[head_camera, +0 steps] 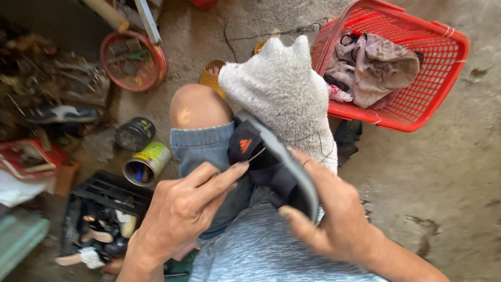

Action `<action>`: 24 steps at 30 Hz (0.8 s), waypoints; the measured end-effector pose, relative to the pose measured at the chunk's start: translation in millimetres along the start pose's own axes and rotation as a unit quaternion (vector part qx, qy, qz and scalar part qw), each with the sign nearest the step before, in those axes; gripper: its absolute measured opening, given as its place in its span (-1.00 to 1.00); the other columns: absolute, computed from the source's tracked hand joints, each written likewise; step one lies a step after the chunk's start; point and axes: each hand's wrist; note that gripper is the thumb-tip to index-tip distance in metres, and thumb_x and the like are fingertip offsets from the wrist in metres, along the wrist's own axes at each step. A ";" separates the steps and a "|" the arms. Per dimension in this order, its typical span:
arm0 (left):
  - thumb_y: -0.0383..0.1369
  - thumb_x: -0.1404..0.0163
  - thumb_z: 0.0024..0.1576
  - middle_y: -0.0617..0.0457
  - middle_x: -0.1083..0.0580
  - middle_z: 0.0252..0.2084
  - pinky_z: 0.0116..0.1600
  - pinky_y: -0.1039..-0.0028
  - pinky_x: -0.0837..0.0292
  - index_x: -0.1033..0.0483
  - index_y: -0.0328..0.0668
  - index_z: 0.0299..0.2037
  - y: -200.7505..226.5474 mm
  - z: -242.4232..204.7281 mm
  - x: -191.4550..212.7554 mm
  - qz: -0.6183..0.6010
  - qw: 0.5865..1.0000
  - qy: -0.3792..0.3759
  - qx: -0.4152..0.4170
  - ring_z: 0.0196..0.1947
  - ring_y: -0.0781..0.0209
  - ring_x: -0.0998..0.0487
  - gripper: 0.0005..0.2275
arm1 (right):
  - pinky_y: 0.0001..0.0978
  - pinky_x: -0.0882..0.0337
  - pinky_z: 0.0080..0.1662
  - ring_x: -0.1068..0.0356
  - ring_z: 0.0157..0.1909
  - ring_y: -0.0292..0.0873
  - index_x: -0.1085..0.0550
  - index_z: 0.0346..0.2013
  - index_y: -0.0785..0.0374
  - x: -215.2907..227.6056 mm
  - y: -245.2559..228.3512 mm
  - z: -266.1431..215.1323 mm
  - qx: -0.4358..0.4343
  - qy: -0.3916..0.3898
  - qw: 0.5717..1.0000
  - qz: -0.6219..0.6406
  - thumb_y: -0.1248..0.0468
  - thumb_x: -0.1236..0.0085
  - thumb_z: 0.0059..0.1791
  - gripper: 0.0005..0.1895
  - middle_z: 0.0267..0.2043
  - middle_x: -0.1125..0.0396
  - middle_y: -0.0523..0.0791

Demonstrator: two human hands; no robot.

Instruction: Hand-stitching the sole of a black sandal to repair it using a needle and thread.

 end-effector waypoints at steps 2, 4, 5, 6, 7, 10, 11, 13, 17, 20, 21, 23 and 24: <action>-0.41 0.01 0.27 0.20 -0.33 -0.31 -0.52 0.36 -0.34 -0.46 0.05 0.27 -11.6 -4.8 4.5 0.001 1.000 -0.026 -0.011 -0.49 0.22 -0.47 -0.65 | -0.21 -0.33 0.34 -0.37 0.36 0.11 -0.22 0.30 0.54 -14.8 -7.3 -4.9 0.021 0.019 0.999 -0.018 0.07 -0.17 -0.04 -0.23 0.34 -0.27 0.23; -0.44 0.03 0.27 0.20 -0.37 -0.24 -0.46 0.40 -0.39 -0.46 0.04 0.27 -19.8 -8.8 10.2 0.002 0.998 -0.058 -0.023 -0.43 0.25 -0.51 -0.65 | -0.27 -0.34 0.35 -0.36 0.39 0.09 -0.19 0.32 0.56 -26.3 -14.7 -5.4 0.036 0.040 0.998 -0.035 0.15 -0.27 -0.06 -0.20 0.39 -0.22 0.25; -0.45 0.04 0.27 0.17 -0.44 -0.18 -0.38 0.45 -0.43 -0.48 0.01 0.24 -23.2 -9.3 11.7 -0.027 0.998 -0.056 -0.017 -0.38 0.26 -0.55 -0.67 | -0.20 -0.37 0.34 -0.37 0.36 0.19 -0.21 0.27 0.63 -29.6 -16.9 -2.8 0.077 0.049 0.995 -0.044 0.19 -0.25 -0.05 -0.25 0.32 -0.26 0.31; -0.47 0.05 0.27 0.14 -0.50 -0.12 -0.30 0.49 -0.47 -0.49 -0.03 0.21 -27.2 -9.7 13.5 -0.056 0.997 -0.054 -0.011 -0.33 0.27 -0.60 -0.69 | -0.14 -0.41 0.33 -0.38 0.33 0.29 -0.23 0.22 0.71 -32.7 -19.1 0.1 0.118 0.059 0.990 -0.053 0.24 -0.22 -0.04 -0.30 0.24 -0.31 0.36; -0.47 0.05 0.27 0.14 -0.50 -0.12 -0.30 0.49 -0.47 -0.49 -0.03 0.21 -31.1 -7.5 13.5 -0.049 0.996 -0.068 -0.019 -0.33 0.27 -0.60 -0.69 | -0.14 -0.41 0.33 -0.38 0.33 0.29 -0.23 0.22 0.71 -36.3 -15.6 -2.0 0.110 0.074 0.990 -0.047 0.24 -0.22 -0.04 -0.30 0.24 -0.31 0.36; -0.52 0.01 0.22 0.13 -0.36 -0.42 -0.44 0.49 -0.31 -0.57 -0.10 0.10 -42.8 -1.4 14.2 -0.087 0.994 -0.051 -0.031 -0.55 0.25 -0.33 -0.73 | -0.06 -0.36 0.36 -0.27 0.39 0.35 -0.17 0.28 0.73 -44.8 -9.5 -6.0 0.128 0.035 0.989 -0.071 0.19 -0.29 -0.13 -0.13 0.32 -0.17 0.45; -0.53 0.02 0.22 0.13 -0.33 -0.45 -0.44 0.48 -0.26 -0.58 -0.11 0.09 -45.3 0.9 13.7 -0.114 0.992 -0.058 -0.023 -0.55 0.24 -0.32 -0.73 | -0.06 -0.37 0.35 -0.28 0.38 0.34 -0.20 0.27 0.71 -44.7 -8.7 -6.4 0.138 0.040 0.986 -0.084 0.18 -0.29 -0.13 -0.14 0.31 -0.17 0.45; -0.54 0.02 0.21 0.12 -0.31 -0.48 -0.44 0.47 -0.22 -0.58 -0.12 0.09 -47.8 7.1 16.9 -0.139 0.987 -0.075 -0.015 -0.55 0.24 -0.31 -0.72 | -0.06 -0.38 0.35 -0.29 0.38 0.33 -0.22 0.26 0.70 -43.7 -7.2 -5.8 0.142 0.049 0.984 -0.093 0.17 -0.29 -0.13 -0.16 0.31 -0.17 0.44; -0.59 0.02 0.16 0.15 -0.20 -0.51 -0.51 0.46 -0.16 -0.57 -0.08 0.12 -38.5 22.8 26.0 -0.092 0.989 -0.112 -0.022 -0.58 0.26 -0.20 -0.66 | 0.00 -0.36 0.37 -0.24 0.41 0.36 -0.18 0.28 0.71 -41.6 -5.1 -4.7 0.157 0.024 0.983 -0.094 0.02 -0.44 -0.10 -0.02 0.34 -0.13 0.46; -0.57 0.02 0.17 0.14 -0.23 -0.50 -0.50 0.47 -0.18 -0.57 -0.12 0.11 -34.3 29.4 24.3 -0.104 0.987 -0.124 -0.013 -0.58 0.26 -0.24 -0.68 | -0.01 -0.38 0.36 -0.27 0.39 0.36 -0.19 0.27 0.71 -40.2 -3.5 -3.5 0.160 0.031 0.982 -0.096 0.05 -0.34 -0.06 -0.10 0.33 -0.14 0.45; -0.56 0.03 0.18 0.14 -0.24 -0.50 -0.48 0.49 -0.22 -0.57 -0.13 0.11 -34.1 29.5 23.0 -0.119 0.985 -0.126 -0.005 -0.57 0.27 -0.27 -0.69 | -0.03 -0.39 0.35 -0.29 0.38 0.35 -0.20 0.27 0.70 -40.0 -3.3 -3.4 0.160 0.038 0.981 -0.100 0.07 -0.30 -0.05 -0.14 0.32 -0.16 0.45; -0.58 0.03 0.18 0.11 -0.28 -0.49 -0.47 0.48 -0.20 -0.58 -0.17 0.09 -34.6 27.8 14.7 -0.144 0.983 -0.115 0.003 -0.57 0.26 -0.29 -0.71 | -0.03 -0.39 0.36 -0.28 0.39 0.35 -0.19 0.27 0.71 -41.3 -2.7 -3.8 0.161 0.038 0.981 -0.101 0.07 -0.33 -0.07 -0.11 0.33 -0.15 0.45; -0.59 0.02 0.18 0.09 -0.32 -0.48 -0.46 0.48 -0.19 -0.59 -0.21 0.07 -34.6 26.5 10.6 -0.170 0.980 -0.103 0.010 -0.57 0.25 -0.31 -0.72 | -0.02 -0.39 0.36 -0.27 0.39 0.36 -0.18 0.27 0.71 -41.6 -2.6 -4.1 0.163 0.038 0.980 -0.105 0.07 -0.37 -0.10 -0.08 0.33 -0.14 0.45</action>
Point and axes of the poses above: each hand's wrist, its own z-axis towards the middle knuckle, its own x-axis out of the back of the hand, y = z × x
